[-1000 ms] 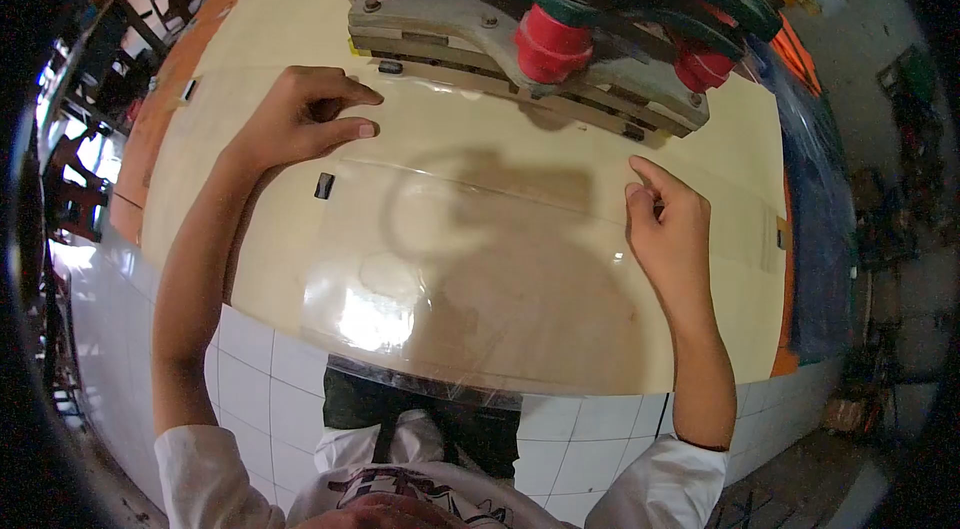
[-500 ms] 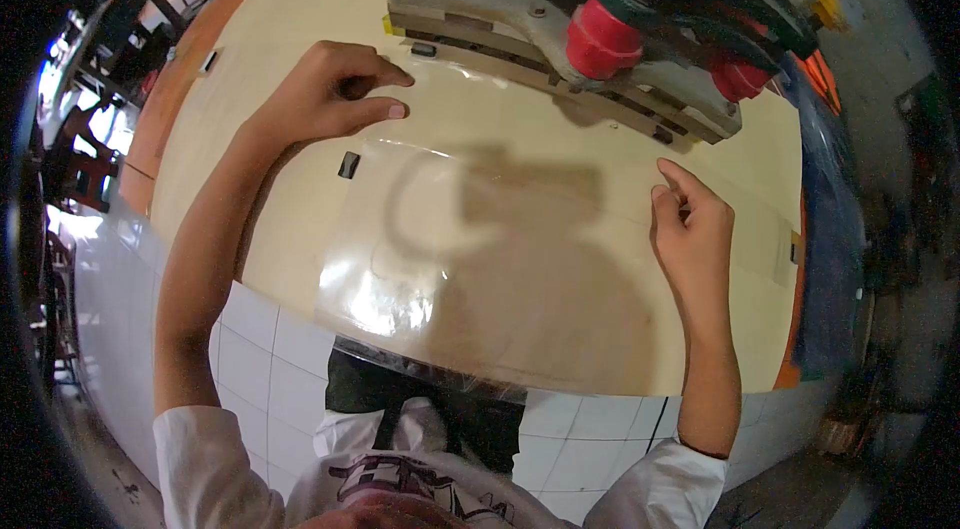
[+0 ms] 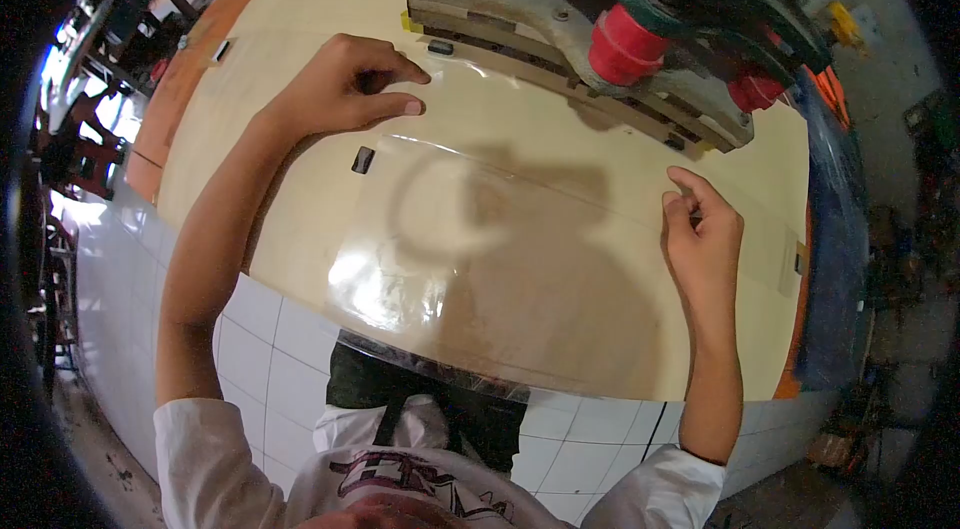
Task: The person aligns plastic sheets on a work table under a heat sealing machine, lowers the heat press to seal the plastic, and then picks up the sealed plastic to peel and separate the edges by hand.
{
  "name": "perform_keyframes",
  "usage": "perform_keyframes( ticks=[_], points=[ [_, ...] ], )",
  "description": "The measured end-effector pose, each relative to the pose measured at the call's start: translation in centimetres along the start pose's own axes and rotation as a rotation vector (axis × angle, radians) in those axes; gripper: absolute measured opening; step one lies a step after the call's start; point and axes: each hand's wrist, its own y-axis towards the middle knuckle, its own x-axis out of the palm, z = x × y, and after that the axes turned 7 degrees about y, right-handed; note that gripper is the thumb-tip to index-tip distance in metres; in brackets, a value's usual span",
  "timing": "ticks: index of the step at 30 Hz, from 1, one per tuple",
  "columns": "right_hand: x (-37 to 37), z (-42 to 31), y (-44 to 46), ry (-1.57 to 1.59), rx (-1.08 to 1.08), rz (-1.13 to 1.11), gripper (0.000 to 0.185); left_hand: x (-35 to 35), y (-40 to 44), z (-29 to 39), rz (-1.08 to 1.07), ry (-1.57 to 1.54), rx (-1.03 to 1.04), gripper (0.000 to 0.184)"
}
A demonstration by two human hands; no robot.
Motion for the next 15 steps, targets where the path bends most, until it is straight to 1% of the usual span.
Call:
perform_keyframes(
  ticks=[6, 8, 15],
  points=[
    [0.02, -0.16, 0.0, 0.007, 0.007, -0.001, 0.024, 0.03, -0.03, -0.04, 0.004, 0.006, 0.009, 0.033],
    [0.03, -0.32, -0.01, 0.014, 0.01, 0.0, 0.024, 0.02, -0.05, 0.01, -0.005, -0.005, -0.022, 0.033],
    [-0.06, -0.4, 0.14, 0.013, 0.004, 0.002, 0.023, -0.3, 0.02, 0.4, -0.006, -0.025, -0.032, 0.034]
  ],
)
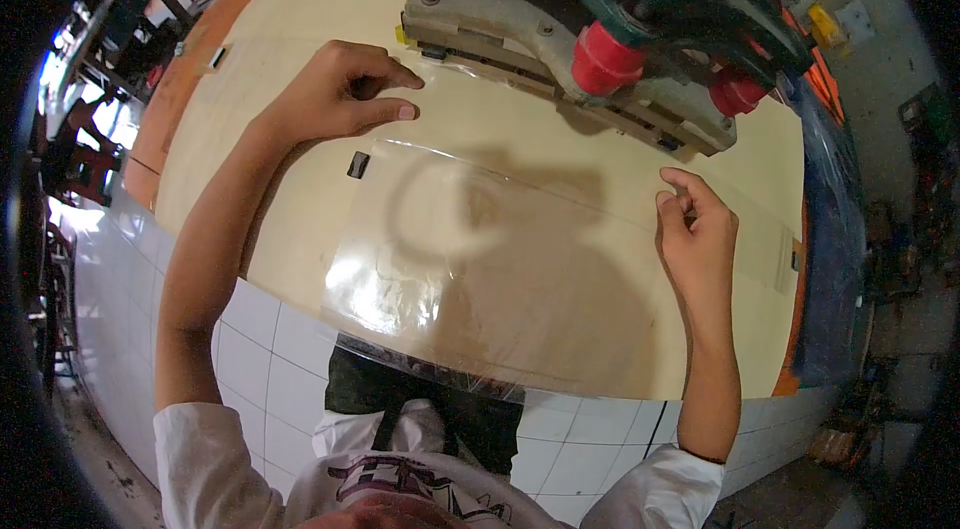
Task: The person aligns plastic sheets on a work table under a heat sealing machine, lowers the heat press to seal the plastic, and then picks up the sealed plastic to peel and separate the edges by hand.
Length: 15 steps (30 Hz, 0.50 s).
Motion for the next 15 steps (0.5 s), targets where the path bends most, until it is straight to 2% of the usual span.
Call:
perform_keyframes(
  ticks=[2, 15],
  points=[
    [0.04, 0.05, 0.05, 0.004, 0.004, -0.001, 0.023, -0.27, 0.0, 0.19, -0.013, 0.023, -0.06, 0.031],
    [0.03, 0.13, 0.11, -0.014, -0.015, 0.005, 0.023, 0.01, -0.05, -0.4, 0.008, 0.026, 0.012, 0.033]
  ],
)
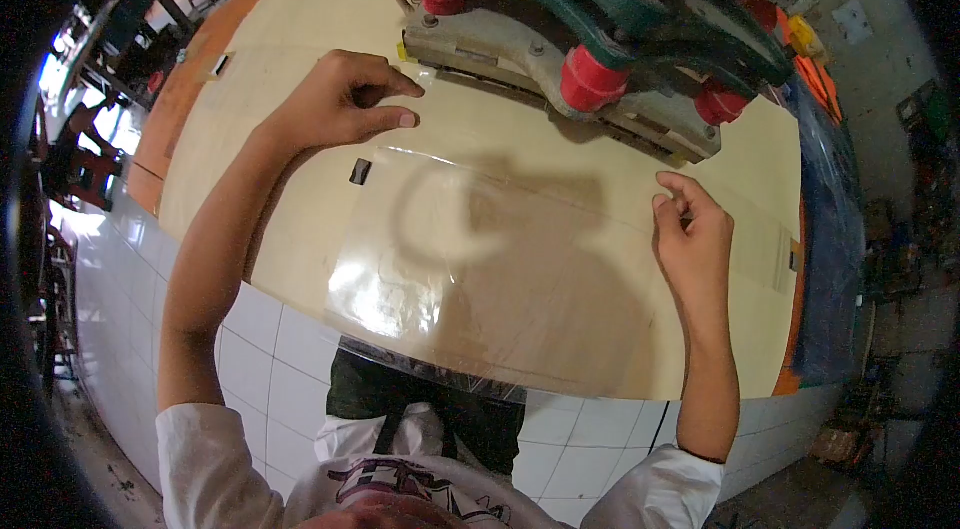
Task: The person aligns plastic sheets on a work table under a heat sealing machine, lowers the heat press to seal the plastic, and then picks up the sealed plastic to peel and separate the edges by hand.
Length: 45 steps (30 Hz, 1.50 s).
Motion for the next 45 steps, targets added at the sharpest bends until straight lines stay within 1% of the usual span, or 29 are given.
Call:
perform_keyframes(
  ticks=[3, 5, 8, 19, 21, 24, 27, 28, 30, 34, 36, 40, 43, 45],
  points=[
    [0.1, 0.1, 0.0, 0.036, 0.011, -0.003, 0.023, -0.2, 0.1, 0.2, -0.036, 0.004, -0.018, 0.032],
    [-0.1, -0.4, 0.0, 0.023, 0.006, -0.003, 0.023, -0.3, 0.1, 0.0, -0.009, 0.019, 0.016, 0.031],
    [-0.1, -0.6, 0.0, 0.011, 0.002, -0.006, 0.023, 0.0, 0.1, 0.1, 0.026, -0.014, -0.015, 0.03],
    [-0.2, -0.1, 0.2, 0.005, -0.011, -0.002, 0.021, -0.1, 0.0, 0.2, 0.012, -0.022, -0.045, 0.031],
    [-0.2, 0.0, 0.1, 0.082, 0.022, -0.019, 0.022, -0.1, -0.1, 0.2, -0.006, -0.018, -0.059, 0.031],
    [0.0, -0.6, -0.2, 0.169, 0.069, -0.031, 0.022, 0.2, -0.1, -0.1, 0.012, 0.002, -0.015, 0.031],
    [-0.4, 0.0, -0.1, 0.238, 0.075, -0.067, 0.023, 0.4, -0.1, -0.2, 0.036, -0.009, 0.0, 0.03],
    [-0.3, -0.3, -0.2, 0.239, 0.077, -0.068, 0.023, 0.2, -0.1, -0.1, 0.009, -0.007, -0.009, 0.03],
    [-0.3, -1.3, -0.5, 0.287, 0.172, -0.054, 0.023, 0.1, -0.1, 0.0, -0.015, -0.005, -0.018, 0.029],
    [-0.8, -1.1, -0.5, 0.342, 0.177, -0.094, 0.024, 0.0, -0.2, 0.1, -0.022, -0.017, -0.03, 0.03],
    [-1.0, -0.7, -0.4, 0.417, 0.212, -0.111, 0.024, 0.0, -0.1, 0.2, -0.031, -0.02, -0.037, 0.03],
    [-1.2, -0.2, -0.3, 0.445, 0.226, -0.097, 0.024, 0.0, -0.1, 0.2, -0.016, -0.029, -0.013, 0.03],
    [-1.3, -0.1, -0.4, 0.447, 0.215, -0.113, 0.028, 0.1, -0.1, 0.2, -0.016, -0.021, -0.005, 0.03],
    [-1.3, -1.0, -0.7, 0.538, 0.154, -0.07, 0.034, 0.1, 0.0, 0.3, -0.015, -0.015, 0.0, 0.03]
  ],
)
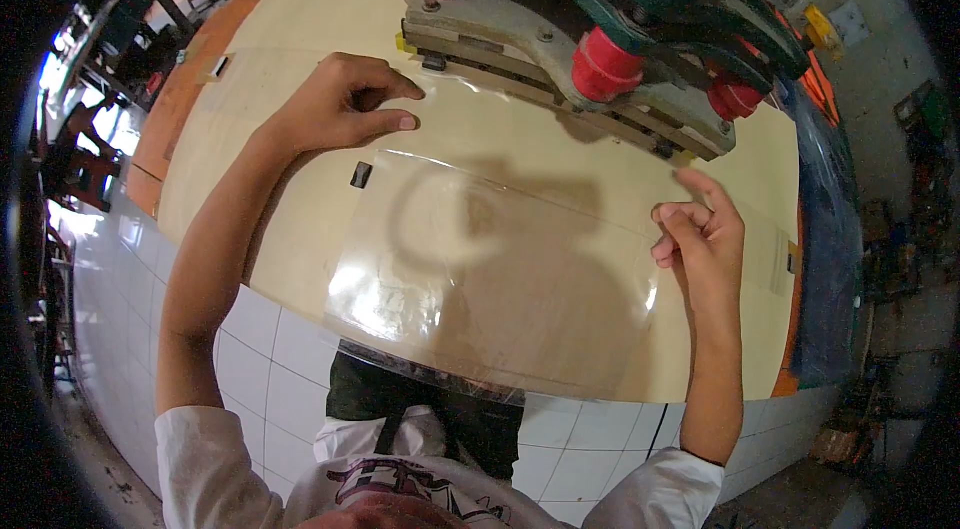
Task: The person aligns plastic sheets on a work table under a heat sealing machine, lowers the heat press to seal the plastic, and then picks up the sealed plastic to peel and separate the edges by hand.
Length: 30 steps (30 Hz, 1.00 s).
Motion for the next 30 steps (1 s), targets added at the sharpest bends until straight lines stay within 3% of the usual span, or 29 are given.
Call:
perform_keyframes(
  ticks=[4, 6, 9, 15, 30],
  points=[
    [-0.4, -0.6, -0.1, 0.06, 0.049, 0.044, 0.039, 0.0, 0.0, -0.1, 0.008, 0.003, 0.01, 0.031],
    [-0.9, -0.9, -0.1, -0.026, 0.225, -0.084, 0.033, 0.0, 0.0, -0.2, 0.012, 0.001, 0.018, 0.031],
    [-1.2, -0.1, 0.1, -0.04, 0.266, -0.117, 0.025, 0.1, 0.1, -0.2, 0.008, 0.007, 0.016, 0.031],
    [-1.5, 0.1, 0.3, 0.118, 0.22, -0.114, 0.022, -0.1, 0.0, 0.1, -0.009, 0.004, -0.02, 0.031],
    [-1.8, 0.5, 0.5, 0.172, 0.289, -0.109, 0.019, -0.1, 0.1, -0.1, 0.0, 0.01, -0.004, 0.029]
  ],
)
